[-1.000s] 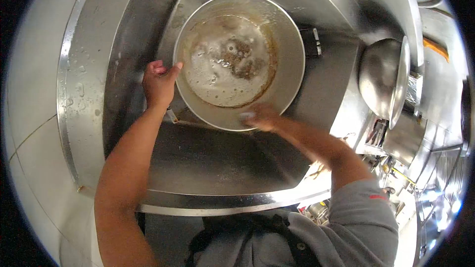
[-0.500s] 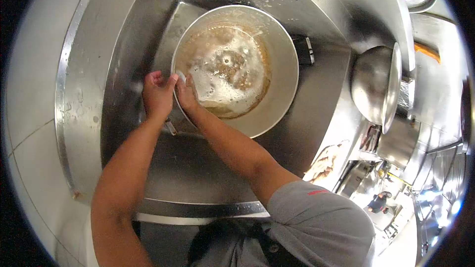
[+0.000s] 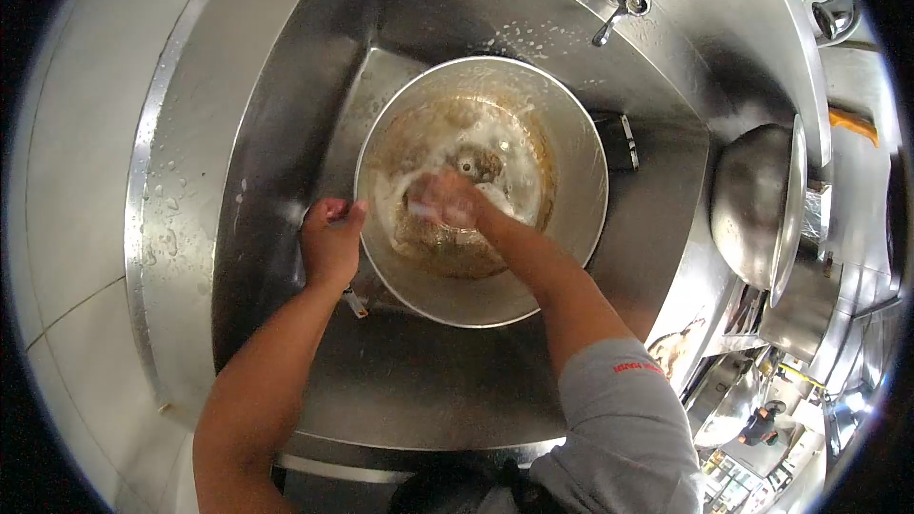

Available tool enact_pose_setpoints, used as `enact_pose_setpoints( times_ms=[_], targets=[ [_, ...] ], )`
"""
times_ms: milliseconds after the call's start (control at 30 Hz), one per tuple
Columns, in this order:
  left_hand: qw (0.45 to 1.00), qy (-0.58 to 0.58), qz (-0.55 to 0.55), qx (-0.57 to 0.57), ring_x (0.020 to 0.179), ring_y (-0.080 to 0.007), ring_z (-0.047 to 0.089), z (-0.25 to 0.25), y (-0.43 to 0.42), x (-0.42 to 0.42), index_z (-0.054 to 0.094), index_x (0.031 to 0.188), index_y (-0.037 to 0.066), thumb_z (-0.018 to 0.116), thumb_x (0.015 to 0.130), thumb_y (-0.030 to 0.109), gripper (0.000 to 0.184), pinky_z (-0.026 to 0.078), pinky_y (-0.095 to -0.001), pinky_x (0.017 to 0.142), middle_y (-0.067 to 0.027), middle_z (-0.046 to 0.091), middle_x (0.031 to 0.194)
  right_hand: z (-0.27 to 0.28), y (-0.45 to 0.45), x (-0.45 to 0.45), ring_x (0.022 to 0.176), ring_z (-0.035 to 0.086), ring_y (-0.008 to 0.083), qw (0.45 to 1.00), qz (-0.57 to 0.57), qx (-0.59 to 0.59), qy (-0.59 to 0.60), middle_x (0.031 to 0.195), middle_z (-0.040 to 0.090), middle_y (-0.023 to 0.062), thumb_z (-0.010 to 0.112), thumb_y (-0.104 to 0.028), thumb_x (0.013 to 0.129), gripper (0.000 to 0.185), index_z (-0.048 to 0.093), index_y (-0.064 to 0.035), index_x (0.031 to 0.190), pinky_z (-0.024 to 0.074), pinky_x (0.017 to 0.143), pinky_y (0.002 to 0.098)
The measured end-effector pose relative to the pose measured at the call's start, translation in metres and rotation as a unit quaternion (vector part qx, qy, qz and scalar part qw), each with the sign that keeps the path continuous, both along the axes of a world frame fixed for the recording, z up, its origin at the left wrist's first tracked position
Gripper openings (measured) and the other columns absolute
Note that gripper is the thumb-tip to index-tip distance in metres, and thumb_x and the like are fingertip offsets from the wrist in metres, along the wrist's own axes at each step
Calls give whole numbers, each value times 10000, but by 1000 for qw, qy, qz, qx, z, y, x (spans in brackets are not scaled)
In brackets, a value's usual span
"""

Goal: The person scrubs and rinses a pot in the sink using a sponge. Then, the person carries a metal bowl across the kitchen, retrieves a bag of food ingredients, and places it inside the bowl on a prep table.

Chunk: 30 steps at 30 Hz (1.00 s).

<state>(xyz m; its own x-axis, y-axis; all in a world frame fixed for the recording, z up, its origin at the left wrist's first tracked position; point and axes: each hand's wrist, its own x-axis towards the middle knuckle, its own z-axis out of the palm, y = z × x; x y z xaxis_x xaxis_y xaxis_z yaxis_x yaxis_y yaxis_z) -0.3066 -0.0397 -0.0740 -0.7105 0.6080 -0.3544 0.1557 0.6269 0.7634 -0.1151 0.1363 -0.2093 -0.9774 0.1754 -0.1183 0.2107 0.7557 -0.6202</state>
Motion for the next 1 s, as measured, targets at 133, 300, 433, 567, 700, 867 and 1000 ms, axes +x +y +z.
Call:
enact_pose_setpoints(
  times_ms=[133,300,433,567,700,867,1000],
  targets=[
    [1000,-20,4,-18,844,-234,600,13,4,0,600,868,-3,716,790,297,331,453,-352,774,-121,629,861,44,102,-14,1048,535,280,949,-209,115,-206,1132,551,122,567,-259,846,318,567,-78,1108,375,948,454],
    [1000,21,-13,13,760,-198,588,7,-1,-1,596,833,11,712,801,305,318,458,-335,731,-90,628,799,27,37,83,1295,320,414,880,-244,379,-149,1389,345,243,458,-246,900,498,400,13,1322,263,1063,511],
    [1000,-26,0,13,771,-245,602,2,1,-2,600,810,-2,710,792,294,316,456,-349,746,-131,628,814,50,-71,63,1285,365,364,928,-173,252,-213,1340,403,248,517,-207,856,458,467,-14,1267,281,1066,507],
    [1000,-3,-11,-6,767,-252,602,3,2,-4,600,802,-7,710,789,305,331,458,-355,732,-140,631,814,35,-121,32,1307,349,332,996,-37,-19,-73,1392,402,132,516,-184,853,496,428,-91,1332,306,1061,486],
    [1000,-2,-14,-9,757,-262,604,5,5,-5,598,789,-15,715,782,311,347,461,-359,723,-142,633,804,2,-86,57,1311,342,297,963,110,190,-159,1400,389,96,487,-246,879,479,426,-128,1338,321,1048,452],
    [999,30,-17,20,733,-262,604,-4,1,-5,600,782,-13,718,780,317,350,465,-354,706,-133,633,778,20,-13,128,1238,396,302,922,-177,-9,-345,1310,435,113,467,-339,907,487,416,-105,1331,328,988,489],
    [1000,-12,-5,22,702,-261,600,-3,4,-4,600,783,-11,716,783,327,358,464,-356,682,-126,629,756,25,-4,167,1077,491,367,885,-12,359,-298,1085,529,182,492,-314,895,412,500,-51,1211,369,913,518]
  ],
)
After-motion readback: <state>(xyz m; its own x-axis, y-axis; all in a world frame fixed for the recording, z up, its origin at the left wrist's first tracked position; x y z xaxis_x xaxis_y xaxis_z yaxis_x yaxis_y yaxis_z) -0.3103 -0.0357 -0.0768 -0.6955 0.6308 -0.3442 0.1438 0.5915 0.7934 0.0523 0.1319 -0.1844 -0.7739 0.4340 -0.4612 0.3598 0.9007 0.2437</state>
